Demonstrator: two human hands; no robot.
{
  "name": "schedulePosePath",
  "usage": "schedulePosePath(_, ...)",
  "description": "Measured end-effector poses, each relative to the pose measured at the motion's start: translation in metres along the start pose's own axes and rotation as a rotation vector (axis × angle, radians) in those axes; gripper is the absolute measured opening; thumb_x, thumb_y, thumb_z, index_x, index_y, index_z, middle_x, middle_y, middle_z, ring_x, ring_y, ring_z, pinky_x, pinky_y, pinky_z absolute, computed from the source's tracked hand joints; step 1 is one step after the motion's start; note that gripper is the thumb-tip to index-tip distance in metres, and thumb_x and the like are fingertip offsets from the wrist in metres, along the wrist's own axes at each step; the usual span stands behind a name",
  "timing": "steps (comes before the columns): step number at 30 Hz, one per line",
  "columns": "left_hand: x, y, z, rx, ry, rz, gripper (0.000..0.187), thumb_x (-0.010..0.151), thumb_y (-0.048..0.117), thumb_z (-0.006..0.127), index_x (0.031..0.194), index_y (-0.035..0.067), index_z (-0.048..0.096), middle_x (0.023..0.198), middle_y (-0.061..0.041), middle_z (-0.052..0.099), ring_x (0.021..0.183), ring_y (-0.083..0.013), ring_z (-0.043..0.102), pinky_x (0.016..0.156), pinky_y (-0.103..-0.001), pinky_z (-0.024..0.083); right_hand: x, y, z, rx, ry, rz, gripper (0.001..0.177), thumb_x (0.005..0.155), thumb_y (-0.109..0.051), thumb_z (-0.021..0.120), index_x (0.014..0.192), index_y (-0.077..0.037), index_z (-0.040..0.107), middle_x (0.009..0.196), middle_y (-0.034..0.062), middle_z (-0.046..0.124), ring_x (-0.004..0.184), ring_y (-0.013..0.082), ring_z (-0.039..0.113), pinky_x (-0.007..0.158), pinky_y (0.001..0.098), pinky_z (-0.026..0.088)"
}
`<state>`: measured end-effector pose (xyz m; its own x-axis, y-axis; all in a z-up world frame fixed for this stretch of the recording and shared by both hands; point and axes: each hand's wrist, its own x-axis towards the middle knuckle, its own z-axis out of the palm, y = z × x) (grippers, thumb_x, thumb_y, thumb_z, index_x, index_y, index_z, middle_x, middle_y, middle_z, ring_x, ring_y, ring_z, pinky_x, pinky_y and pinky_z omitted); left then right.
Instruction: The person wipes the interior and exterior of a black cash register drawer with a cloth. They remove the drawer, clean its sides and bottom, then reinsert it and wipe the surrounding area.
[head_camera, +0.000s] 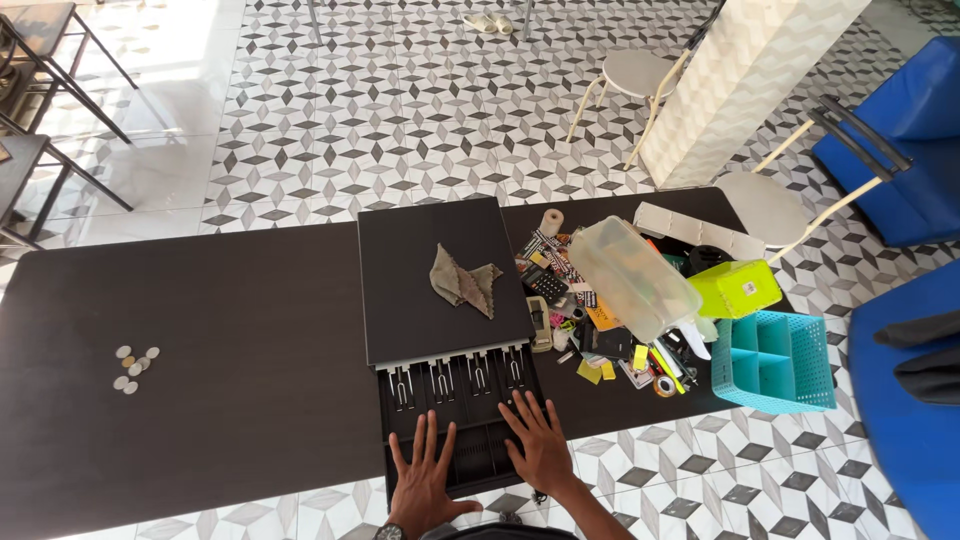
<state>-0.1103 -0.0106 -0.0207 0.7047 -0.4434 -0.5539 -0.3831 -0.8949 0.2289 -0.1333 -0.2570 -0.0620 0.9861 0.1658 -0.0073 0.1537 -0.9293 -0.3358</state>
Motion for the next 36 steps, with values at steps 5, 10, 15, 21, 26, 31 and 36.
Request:
schedulePosePath(5, 0.005, -0.003, 0.013, -0.010, 0.204, 0.043, 0.134, 0.069, 0.089, 0.067, 0.163, 0.014, 0.007, 0.168, -0.025, -0.007, 0.155, -0.0398, -0.012, 0.113, -0.080, -0.012, 0.000, 0.004, 0.011, -0.024, 0.051, -0.005, 0.063, 0.098, -0.032, 0.058, 0.156, -0.024, 0.038, 0.165, 0.0102, 0.027, 0.154, 0.0321, 0.018, 0.123, 0.0557, 0.008)
schedulePosePath(10, 0.020, -0.009, 0.031, 0.061, 0.234, 0.107, 0.138, 0.071, 0.095, 0.060, 0.162, 0.005, 0.008, 0.167, -0.031, -0.005, 0.155, -0.0431, -0.010, 0.112, -0.079, -0.009, 0.001, -0.009, 0.024, -0.009, 0.213, -0.051, 0.064, 0.104, -0.041, 0.048, 0.158, -0.010, 0.033, 0.165, 0.0209, 0.022, 0.154, 0.0395, 0.013, 0.122, 0.0548, 0.010)
schedulePosePath(15, 0.042, -0.026, 0.037, 0.081, 0.295, 0.305, 0.145, 0.066, 0.102, 0.049, 0.161, 0.000, 0.012, 0.169, -0.024, 0.002, 0.157, -0.0349, -0.003, 0.119, -0.067, -0.006, 0.002, -0.022, 0.020, -0.024, 0.051, -0.151, 0.060, 0.107, -0.043, 0.042, 0.159, -0.015, 0.034, 0.169, 0.0130, 0.023, 0.157, 0.0372, 0.010, 0.125, 0.0511, 0.009)
schedulePosePath(21, 0.038, -0.030, 0.058, 0.100, 0.869, 0.281, 0.093, 0.093, 0.077, 0.041, 0.161, 0.017, 0.022, 0.167, -0.021, 0.010, 0.155, -0.0314, 0.003, 0.120, -0.059, -0.001, -0.010, -0.010, 0.000, 0.025, -0.014, -0.181, 0.064, 0.106, -0.047, 0.043, 0.160, -0.014, 0.035, 0.168, 0.0150, 0.021, 0.155, 0.0351, 0.012, 0.124, 0.0513, 0.009)
schedulePosePath(26, 0.025, -0.034, 0.063, 0.060, 0.996, 0.200, 0.084, 0.092, 0.071, 0.042, 0.159, 0.024, 0.023, 0.165, -0.019, 0.010, 0.154, -0.0314, 0.003, 0.118, -0.060, -0.001, -0.026, 0.002, 0.004, -0.023, 0.007, -0.173, 0.061, 0.107, -0.046, 0.041, 0.158, -0.014, 0.036, 0.168, 0.0148, 0.022, 0.156, 0.0331, 0.015, 0.124, 0.0522, 0.008)
schedulePosePath(31, 0.018, -0.023, 0.087, -0.032, 0.933, 0.058, 0.077, 0.096, 0.063, 0.043, 0.159, 0.022, 0.024, 0.167, -0.022, 0.010, 0.155, -0.0340, 0.004, 0.120, -0.056, 0.004, -0.039, 0.011, 0.013, -0.065, 0.029, -0.132, 0.060, 0.106, -0.045, 0.041, 0.158, -0.014, 0.036, 0.167, 0.0140, 0.023, 0.155, 0.0315, 0.017, 0.123, 0.0533, 0.007)
schedulePosePath(36, 0.002, -0.029, 0.124, 0.047, 0.863, 0.046, 0.063, 0.100, 0.053, 0.050, 0.155, 0.027, 0.033, 0.164, -0.022, 0.024, 0.153, -0.0343, 0.021, 0.123, -0.053, 0.013, -0.049, 0.021, 0.005, 0.106, -0.053, -0.115, 0.062, 0.104, -0.044, 0.049, 0.158, -0.015, 0.036, 0.163, 0.0174, 0.031, 0.153, 0.0333, 0.021, 0.123, 0.0522, 0.008)
